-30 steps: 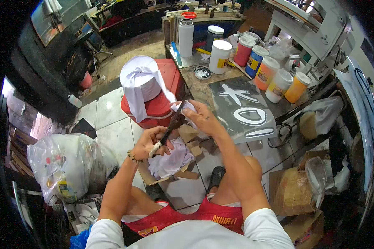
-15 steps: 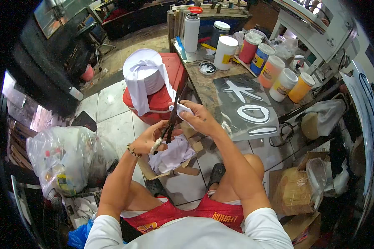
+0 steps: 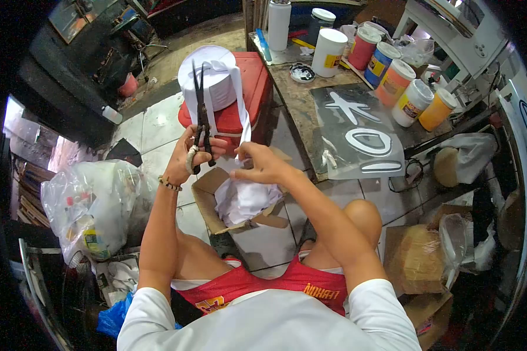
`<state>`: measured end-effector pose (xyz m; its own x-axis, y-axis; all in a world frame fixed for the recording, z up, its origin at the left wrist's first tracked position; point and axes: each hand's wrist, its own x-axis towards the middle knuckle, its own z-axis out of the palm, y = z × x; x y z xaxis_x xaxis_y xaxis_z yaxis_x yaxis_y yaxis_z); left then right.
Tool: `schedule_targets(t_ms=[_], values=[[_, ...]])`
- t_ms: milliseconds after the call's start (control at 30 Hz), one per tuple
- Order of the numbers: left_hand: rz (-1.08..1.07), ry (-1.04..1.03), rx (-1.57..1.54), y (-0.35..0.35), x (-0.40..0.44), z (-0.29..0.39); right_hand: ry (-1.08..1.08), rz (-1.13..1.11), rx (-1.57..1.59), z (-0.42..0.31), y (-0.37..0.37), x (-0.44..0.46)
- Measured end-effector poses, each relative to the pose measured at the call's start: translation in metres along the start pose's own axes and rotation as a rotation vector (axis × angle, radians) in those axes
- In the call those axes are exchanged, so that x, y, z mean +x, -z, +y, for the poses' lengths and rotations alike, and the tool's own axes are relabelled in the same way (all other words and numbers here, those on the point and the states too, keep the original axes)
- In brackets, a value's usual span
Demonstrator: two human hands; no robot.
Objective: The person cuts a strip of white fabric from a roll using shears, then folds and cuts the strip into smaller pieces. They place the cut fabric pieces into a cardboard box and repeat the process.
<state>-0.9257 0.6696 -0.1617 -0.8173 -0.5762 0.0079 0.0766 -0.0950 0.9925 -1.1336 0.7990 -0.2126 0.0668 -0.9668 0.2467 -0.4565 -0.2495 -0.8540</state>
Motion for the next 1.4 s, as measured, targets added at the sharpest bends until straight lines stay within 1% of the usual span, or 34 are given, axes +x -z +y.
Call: schedule_targets(t_ms=[33, 100, 133, 167, 233, 267, 300, 333, 367, 400, 467, 500, 567, 600, 633, 667, 700, 767, 800, 867, 900, 967, 1000, 1067, 1100, 1167, 1300, 1367, 1400], values=[[0.0, -0.001, 0.003, 0.003, -0.001, -0.004, 0.003, 0.001, 0.001, 0.002, 0.0, 0.002], [-0.014, 0.023, -0.017, 0.008, -0.002, -0.01, -0.191, 0.241, 0.193, 0.003, 0.005, 0.01], [-0.046, 0.042, 0.03, 0.011, -0.004, -0.012, -0.079, 0.391, 0.154, 0.021, 0.006, 0.015], [-0.047, 0.032, 0.03, 0.013, -0.004, -0.015, -0.085, 0.473, 0.2, 0.02, 0.017, 0.017], [-0.23, 0.194, 0.084, 0.018, -0.003, -0.025, -0.02, 0.67, 0.404, 0.02, 0.037, 0.019], [-0.316, 0.189, 0.079, 0.023, -0.003, -0.033, -0.011, 0.669, 0.395, 0.018, 0.048, 0.017], [-0.476, 0.232, -0.056, 0.024, 0.0, -0.043, 0.019, 0.706, 0.469, 0.012, 0.061, 0.015], [-0.509, 0.294, 0.011, 0.022, 0.001, -0.056, 0.048, 0.743, 0.544, 0.006, 0.071, 0.012], [-0.541, 0.357, 0.077, 0.012, 0.001, -0.064, 0.052, 0.742, 0.535, 0.003, 0.079, 0.009], [-0.543, 0.351, 0.073, 0.003, 0.002, -0.07, 0.055, 0.75, 0.533, 0.0, 0.086, 0.005], [-0.586, 0.396, -0.028, -0.016, 0.006, -0.082, 0.05, 0.739, 0.562, -0.004, 0.092, -0.002], [-0.584, 0.393, -0.029, -0.024, 0.01, -0.084, 0.051, 0.736, 0.56, -0.006, 0.093, -0.004], [-0.515, 0.313, -0.127, -0.034, 0.02, -0.085, 0.087, 0.637, 0.544, -0.013, 0.093, -0.009], [-0.511, 0.331, -0.3, -0.034, 0.027, -0.083, 0.087, 0.637, 0.544, -0.018, 0.092, -0.012], [-0.512, 0.33, -0.3, -0.035, 0.031, -0.082, 0.044, 0.575, 0.529, -0.024, 0.091, -0.016], [-0.443, 0.209, -0.169, -0.043, 0.032, -0.067, 0.002, 0.515, 0.513, -0.028, 0.092, -0.019], [-0.374, 0.09, -0.038, -0.047, 0.034, -0.057, 0.003, 0.517, 0.512, -0.03, 0.093, -0.021], [-0.375, 0.097, -0.054, -0.041, 0.038, -0.052, -0.056, 0.436, 0.493, -0.032, 0.095, -0.026], [-0.343, 0.12, -0.034, -0.04, 0.037, -0.047, -0.056, 0.441, 0.494, -0.031, 0.097, -0.028], [-0.262, 0.182, -0.018, -0.043, 0.031, -0.036, -0.137, 0.393, 0.517, -0.03, 0.102, -0.03], [-0.268, 0.185, -0.016, -0.044, 0.028, -0.034, -0.139, 0.4, 0.518, -0.026, 0.104, -0.031], [-0.311, 0.197, 0.02, -0.041, 0.023, -0.032, -0.226, 0.307, 0.613, -0.018, 0.109, -0.031], [-0.318, 0.202, 0.023, -0.042, 0.02, -0.03, -0.227, 0.316, 0.617, -0.015, 0.11, -0.029], [-0.344, 0.196, 0.013, -0.044, 0.014, -0.027, -0.332, 0.321, 0.529, -0.015, 0.111, -0.023], [-0.349, 0.198, 0.015, -0.044, 0.013, -0.028, -0.332, 0.328, 0.531, -0.018, 0.109, -0.023], [-0.365, 0.195, 0.023, -0.045, 0.011, -0.03, -0.413, 0.168, 0.379, -0.026, 0.107, -0.021], [-0.384, 0.186, -0.003, -0.048, 0.006, -0.025, -0.369, 0.116, 0.324, -0.016, 0.102, -0.015], [-0.368, 0.155, -0.056, -0.053, 0.004, -0.021, -0.015, 0.253, 0.619, -0.019, 0.09, -0.01], [-0.37, 0.15, -0.056, -0.055, 0.002, -0.02, -0.012, 0.254, 0.615, -0.026, 0.089, -0.009]])
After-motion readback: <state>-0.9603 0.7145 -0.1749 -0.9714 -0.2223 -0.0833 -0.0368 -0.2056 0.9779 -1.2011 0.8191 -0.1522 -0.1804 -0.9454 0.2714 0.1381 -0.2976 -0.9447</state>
